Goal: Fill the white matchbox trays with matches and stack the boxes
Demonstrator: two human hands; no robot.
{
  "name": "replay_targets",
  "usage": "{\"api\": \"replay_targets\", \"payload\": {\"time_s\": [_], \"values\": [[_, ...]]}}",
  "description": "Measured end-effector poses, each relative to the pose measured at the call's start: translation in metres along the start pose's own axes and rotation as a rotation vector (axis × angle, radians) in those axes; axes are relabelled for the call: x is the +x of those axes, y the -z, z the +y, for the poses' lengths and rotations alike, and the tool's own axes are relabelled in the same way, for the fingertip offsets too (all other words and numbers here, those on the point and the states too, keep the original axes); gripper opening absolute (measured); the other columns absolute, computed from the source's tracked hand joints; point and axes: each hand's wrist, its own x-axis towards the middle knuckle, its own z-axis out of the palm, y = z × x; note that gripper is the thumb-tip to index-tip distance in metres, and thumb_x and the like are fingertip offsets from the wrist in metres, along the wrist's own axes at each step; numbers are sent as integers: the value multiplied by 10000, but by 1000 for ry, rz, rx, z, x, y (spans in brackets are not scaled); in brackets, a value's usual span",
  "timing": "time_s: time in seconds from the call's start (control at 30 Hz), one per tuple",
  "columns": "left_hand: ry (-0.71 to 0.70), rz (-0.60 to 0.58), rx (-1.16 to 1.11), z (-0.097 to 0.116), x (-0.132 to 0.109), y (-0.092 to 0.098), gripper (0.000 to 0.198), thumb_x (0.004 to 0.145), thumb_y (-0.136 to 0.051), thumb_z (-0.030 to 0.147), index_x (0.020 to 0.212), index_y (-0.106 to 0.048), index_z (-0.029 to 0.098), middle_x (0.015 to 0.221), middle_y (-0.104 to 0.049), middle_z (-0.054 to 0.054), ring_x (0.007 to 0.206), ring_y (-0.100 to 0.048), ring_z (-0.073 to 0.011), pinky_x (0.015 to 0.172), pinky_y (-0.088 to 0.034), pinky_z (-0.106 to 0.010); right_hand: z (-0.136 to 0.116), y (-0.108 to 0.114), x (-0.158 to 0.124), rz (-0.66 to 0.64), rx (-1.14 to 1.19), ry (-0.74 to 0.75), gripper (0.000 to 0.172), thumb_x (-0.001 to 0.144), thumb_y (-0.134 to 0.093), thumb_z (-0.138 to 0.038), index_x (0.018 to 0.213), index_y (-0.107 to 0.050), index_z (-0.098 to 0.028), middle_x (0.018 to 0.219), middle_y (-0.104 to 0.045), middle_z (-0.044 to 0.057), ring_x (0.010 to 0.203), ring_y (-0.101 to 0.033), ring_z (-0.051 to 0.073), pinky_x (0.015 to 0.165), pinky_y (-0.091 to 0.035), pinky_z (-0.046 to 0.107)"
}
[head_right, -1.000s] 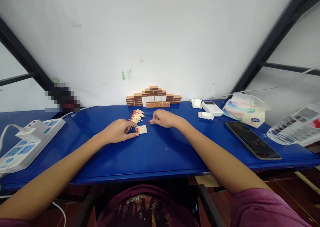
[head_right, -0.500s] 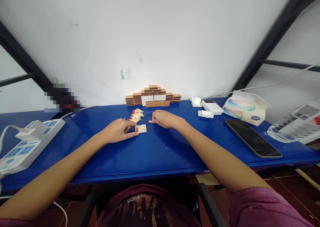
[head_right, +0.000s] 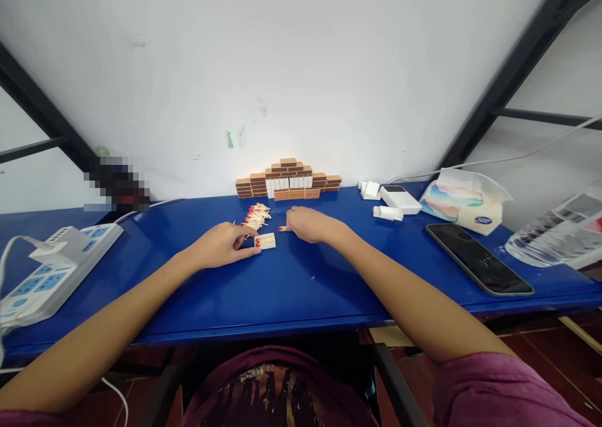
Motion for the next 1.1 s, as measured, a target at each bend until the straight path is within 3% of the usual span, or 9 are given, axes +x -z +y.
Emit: {"api": "replay_targets", "payload": {"time_s": [0.43, 0.63, 0.9, 1.1], "values": [[-5, -2, 12, -1, -1, 0, 402, 980, -628, 569, 1124, -730, 208, 721, -698, 1, 653, -638, -175, 690, -404, -299, -4, 1, -3, -28, -38, 14, 246, 1069, -514, -279, 1025, -688, -112, 1091, -715, 189, 963, -669, 267, 851, -461, 325], [7, 1, 29, 0, 0, 0, 427, 980, -625, 575, 1168, -734, 208, 708, -695, -1, 674, -650, -187, 728, -425, -313, 1, 4, -5, 57, 78, 17, 213, 1070, -484, -259, 1003, -647, -140, 1087, -692, 168, 946, -639, 258, 848, -457, 337], [17, 26, 38, 1, -1, 0, 417, 973, -626, 576, 1148, -737, 214, 723, -695, -7, 659, -628, -182, 701, -405, -306, -17, 2, -11, 148, 180, 195, 237, 1084, -468, -323, 988, -613, -162, 1060, -657, 137, 917, -597, 240, 842, -453, 344], [10, 25, 10, 1, -1, 0, 435, 967, -629, 595, 1138, -734, 210, 693, -678, 1, 641, -623, -181, 695, -404, -305, -22, 5, -14, 98, 165, 203, 192, 1070, -502, -275, 985, -629, -159, 1041, -664, 133, 900, -603, 242, 824, -446, 341]]}}
